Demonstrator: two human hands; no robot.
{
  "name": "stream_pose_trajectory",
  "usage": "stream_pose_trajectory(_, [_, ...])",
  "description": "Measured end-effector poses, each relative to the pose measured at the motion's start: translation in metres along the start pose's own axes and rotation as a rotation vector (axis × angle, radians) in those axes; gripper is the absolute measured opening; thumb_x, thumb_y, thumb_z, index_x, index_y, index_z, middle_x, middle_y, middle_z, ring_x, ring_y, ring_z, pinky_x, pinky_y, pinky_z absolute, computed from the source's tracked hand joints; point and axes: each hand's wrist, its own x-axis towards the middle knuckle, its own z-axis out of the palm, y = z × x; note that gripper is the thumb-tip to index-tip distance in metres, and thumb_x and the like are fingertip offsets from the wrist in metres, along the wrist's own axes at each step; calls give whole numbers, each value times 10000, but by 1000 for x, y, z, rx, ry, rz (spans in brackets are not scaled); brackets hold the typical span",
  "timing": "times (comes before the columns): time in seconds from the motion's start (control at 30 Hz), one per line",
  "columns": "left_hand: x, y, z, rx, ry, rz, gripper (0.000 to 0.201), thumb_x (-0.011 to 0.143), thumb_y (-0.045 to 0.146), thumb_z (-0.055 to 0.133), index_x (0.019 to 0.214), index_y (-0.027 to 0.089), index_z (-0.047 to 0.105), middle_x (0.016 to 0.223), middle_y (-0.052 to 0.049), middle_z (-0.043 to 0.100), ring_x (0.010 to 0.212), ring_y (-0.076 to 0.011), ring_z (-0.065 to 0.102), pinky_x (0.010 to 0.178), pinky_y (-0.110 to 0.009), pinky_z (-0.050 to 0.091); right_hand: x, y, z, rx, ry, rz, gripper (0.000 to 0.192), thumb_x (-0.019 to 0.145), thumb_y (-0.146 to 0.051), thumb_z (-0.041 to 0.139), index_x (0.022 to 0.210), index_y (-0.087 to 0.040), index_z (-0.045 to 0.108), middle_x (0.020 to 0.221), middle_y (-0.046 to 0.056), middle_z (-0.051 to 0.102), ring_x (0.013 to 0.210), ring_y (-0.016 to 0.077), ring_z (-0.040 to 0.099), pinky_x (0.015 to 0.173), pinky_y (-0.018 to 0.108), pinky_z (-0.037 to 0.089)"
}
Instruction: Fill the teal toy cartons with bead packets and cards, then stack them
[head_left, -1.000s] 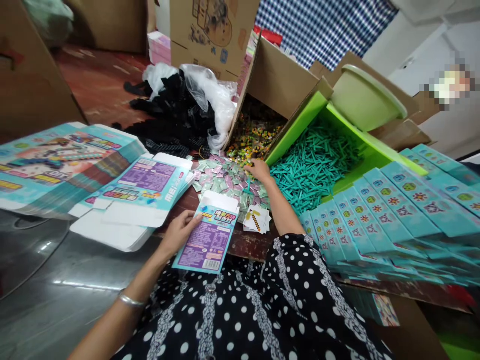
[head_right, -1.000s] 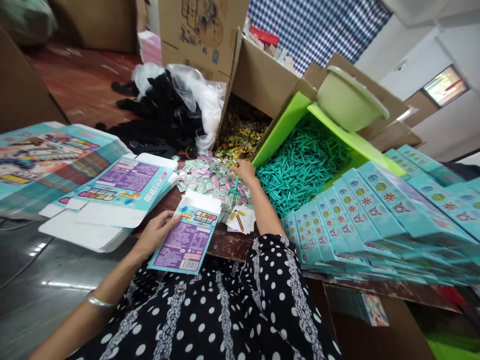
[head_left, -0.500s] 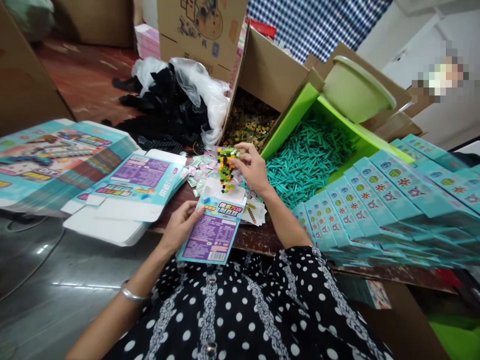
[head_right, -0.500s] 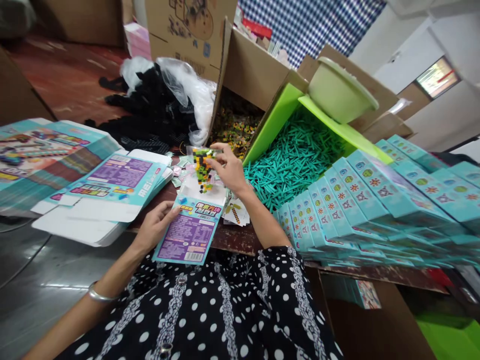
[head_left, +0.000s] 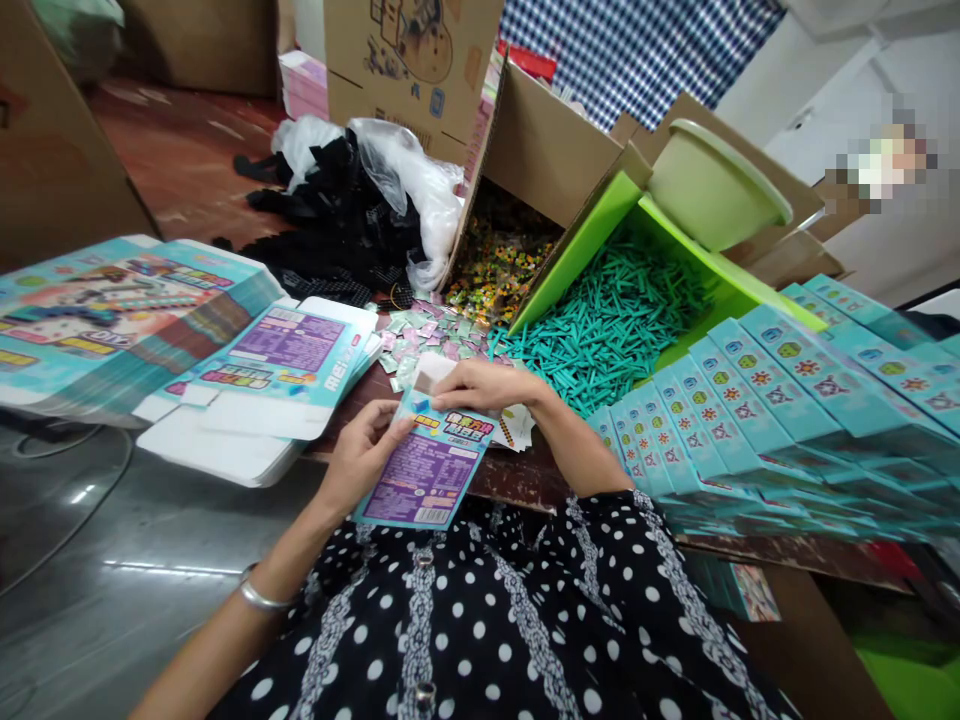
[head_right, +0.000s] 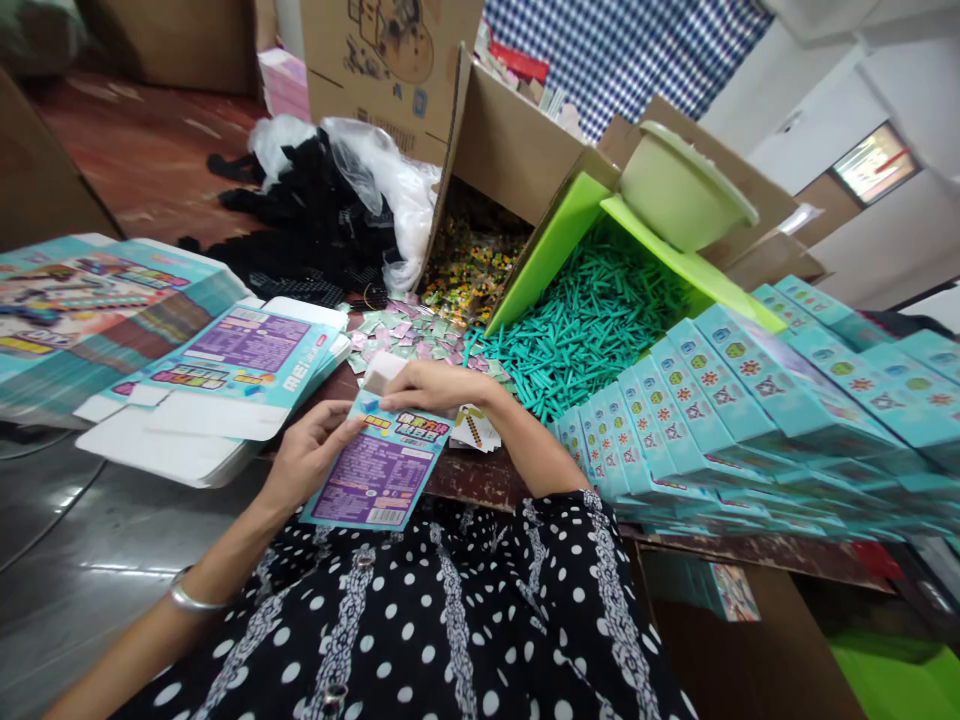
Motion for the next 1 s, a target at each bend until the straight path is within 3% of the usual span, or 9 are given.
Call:
stream_pose_trajectory(0.07, [-1,-2,0,17,0,24,659,843,757,863,1132,183,720,1046,-111,840,991,-317,809,849,-385,638,0,-4,2,-13,-77,25,639,1113,-662,493,704,-187,615,678,-19,573,636,110,466,650,279,385])
stream_pose_trajectory(0.13, [-1,-3,-2,10,29,34,664,855,753,859,1153,177,717,1072,-122,841,1007,-323,811,862,-393,644,-8,-12,3,-71,17,76,697,1129,-708,416,702,-195,613,681,-6,583,647,123,486,660,288,395])
stream_pose_trajectory(0.3, [0,-1,-13,-69,172,98,718,906,706,842,1371,183,682,1268,-148,823,1186,-338,784,1009,-426,643,-45,-24,22,-230,1008,116,513,1127,-627,499,955,-212,747,949,69,760,889,201,674,838,333,509])
stream_pose_trajectory(0.33, [-1,0,-13,-80,186,118,726,925,679,837,1439,198,660,1340,-147,803,1234,-335,768,1051,-430,631,-50,-21,33,-184,1126,104,491,1124,-623,507,1035,-214,764,1017,83,778,949,219,701,865,344,534])
stream_pose_trajectory(0.5, [-12,-2,-6,-105,159,122,799,987,606,777,1666,272,519,1547,-129,702,1325,-315,720,1077,-412,611,-49,6,120,148,1003,56,709,1063,-670,608,1617,-232,553,1416,139,743,1255,291,725,973,397,622])
stream_pose_trajectory(0.57, [-16,-8,-2,-74,147,95,779,978,603,765,1643,259,550,1471,-120,738,1245,-304,740,1011,-391,619,-45,11,151,164,1062,72,731,1079,-647,588,1666,-224,481,1554,151,667,1374,301,674,1114,422,570])
stream_pose_trajectory(0.7, [-18,-20,-1,56,158,31,510,933,620,745,1230,205,754,1005,-52,778,862,-235,703,753,-318,566,-42,12,177,155,1128,169,432,1136,-581,474,1242,-221,689,1119,83,762,998,247,718,926,375,561])
stream_pose_trajectory(0.8, [-13,-25,0,137,192,30,443,930,650,707,902,208,704,806,-12,666,747,-199,604,694,-301,494,-41,15,177,115,1137,157,404,1136,-542,456,928,-240,625,922,40,662,906,223,648,886,362,523])
stream_pose_trajectory(1.0, [-3,-29,5,74,360,94,487,816,641,839,971,251,589,872,-1,674,798,-208,640,736,-304,525,-27,28,182,328,1352,83,346,1015,-588,681,1071,-260,586,1085,54,679,997,214,671,887,343,560])
